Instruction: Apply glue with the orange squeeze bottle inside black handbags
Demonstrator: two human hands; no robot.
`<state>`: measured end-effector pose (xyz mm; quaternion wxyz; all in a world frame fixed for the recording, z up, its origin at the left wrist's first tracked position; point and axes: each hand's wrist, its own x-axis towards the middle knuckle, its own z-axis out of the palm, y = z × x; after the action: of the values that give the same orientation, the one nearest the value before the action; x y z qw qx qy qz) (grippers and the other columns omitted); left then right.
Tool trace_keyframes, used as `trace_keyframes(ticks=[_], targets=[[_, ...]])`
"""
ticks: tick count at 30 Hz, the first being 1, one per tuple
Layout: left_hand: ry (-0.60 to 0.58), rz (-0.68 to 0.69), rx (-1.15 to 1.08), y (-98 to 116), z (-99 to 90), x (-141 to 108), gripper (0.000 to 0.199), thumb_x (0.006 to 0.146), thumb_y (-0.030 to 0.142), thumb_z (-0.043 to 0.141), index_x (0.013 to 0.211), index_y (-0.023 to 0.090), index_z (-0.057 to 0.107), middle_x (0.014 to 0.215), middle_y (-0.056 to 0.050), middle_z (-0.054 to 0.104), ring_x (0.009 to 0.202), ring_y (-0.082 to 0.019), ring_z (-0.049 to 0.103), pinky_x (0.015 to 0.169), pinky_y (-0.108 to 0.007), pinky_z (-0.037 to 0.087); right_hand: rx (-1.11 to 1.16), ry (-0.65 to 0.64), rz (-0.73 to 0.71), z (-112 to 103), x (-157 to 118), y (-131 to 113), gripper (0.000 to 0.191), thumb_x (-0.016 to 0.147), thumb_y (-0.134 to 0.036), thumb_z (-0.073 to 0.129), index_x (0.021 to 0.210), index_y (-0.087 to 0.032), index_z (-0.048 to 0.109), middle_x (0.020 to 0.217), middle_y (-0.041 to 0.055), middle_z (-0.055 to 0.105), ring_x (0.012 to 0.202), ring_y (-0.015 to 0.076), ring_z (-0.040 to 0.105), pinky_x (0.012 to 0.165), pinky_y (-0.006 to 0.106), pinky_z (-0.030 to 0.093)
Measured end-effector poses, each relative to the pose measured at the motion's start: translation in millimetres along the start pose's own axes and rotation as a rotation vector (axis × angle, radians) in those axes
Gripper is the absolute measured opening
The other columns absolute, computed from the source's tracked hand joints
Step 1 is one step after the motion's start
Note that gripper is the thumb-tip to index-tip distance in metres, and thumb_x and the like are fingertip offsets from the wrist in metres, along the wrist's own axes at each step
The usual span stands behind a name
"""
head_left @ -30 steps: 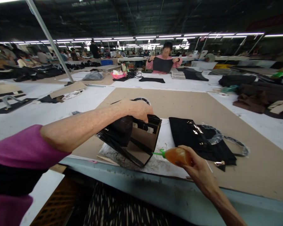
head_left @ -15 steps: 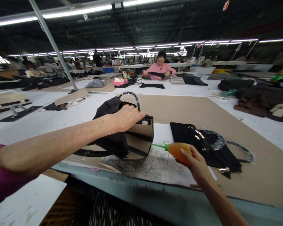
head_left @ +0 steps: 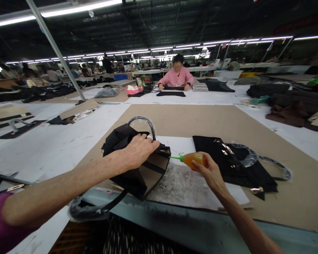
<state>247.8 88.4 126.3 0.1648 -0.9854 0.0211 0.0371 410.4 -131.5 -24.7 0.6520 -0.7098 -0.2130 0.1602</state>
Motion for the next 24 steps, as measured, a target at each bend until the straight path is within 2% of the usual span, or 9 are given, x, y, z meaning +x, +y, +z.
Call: trace_keyframes(ticks=[5, 11, 18, 24], targets=[[0.053, 0.001, -0.008, 1.6, 8.9, -0.4, 0.027, 0.072, 0.005, 0.051, 0.095, 0.018, 0.047, 0.082, -0.007, 0.061, 0.081, -0.026, 0.055, 0.069, -0.038, 0.044, -0.06, 0.008, -0.012, 1.7, 9.9, 8.8, 0.056, 0.065, -0.05, 0.074, 0.107, -0.019, 0.055, 0.09, 0.004, 0.063, 0.087, 0.0288, 0.059, 0.078, 0.044, 0.052], [0.062, 0.013, -0.034, 9.1, 16.1, -5.6, 0.019, 0.077, 0.014, 0.053, 0.095, 0.018, 0.048, 0.085, -0.007, 0.06, 0.084, -0.026, 0.055, 0.071, -0.038, 0.044, -0.059, -0.019, 0.018, 1.7, 3.9, 14.1, 0.052, 0.067, -0.05, 0.071, 0.106, -0.021, 0.055, 0.091, 0.0043, 0.063, 0.086, 0.0283, 0.06, 0.073, 0.041, 0.054], [0.059, 0.002, -0.018, 10.1, 19.0, -11.1, 0.019, 0.078, 0.019, 0.056, 0.095, 0.019, 0.048, 0.086, -0.006, 0.061, 0.084, -0.026, 0.055, 0.071, -0.038, 0.044, -0.02, -0.08, 0.059, 3.5, -2.9, 11.3, 0.046, 0.067, -0.046, 0.073, 0.101, -0.021, 0.055, 0.087, 0.0022, 0.064, 0.083, 0.026, 0.061, 0.07, 0.036, 0.055], [0.061, 0.009, -0.022, 9.5, 24.1, -12.1, 0.022, 0.076, 0.02, 0.059, 0.096, 0.019, 0.048, 0.087, -0.006, 0.061, 0.084, -0.025, 0.055, 0.071, -0.038, 0.044, 0.049, -0.149, 0.155, 2.8, -10.9, 4.9, 0.042, 0.068, -0.044, 0.073, 0.099, -0.021, 0.056, 0.091, 0.0038, 0.064, 0.085, 0.0283, 0.062, 0.062, 0.036, 0.057]])
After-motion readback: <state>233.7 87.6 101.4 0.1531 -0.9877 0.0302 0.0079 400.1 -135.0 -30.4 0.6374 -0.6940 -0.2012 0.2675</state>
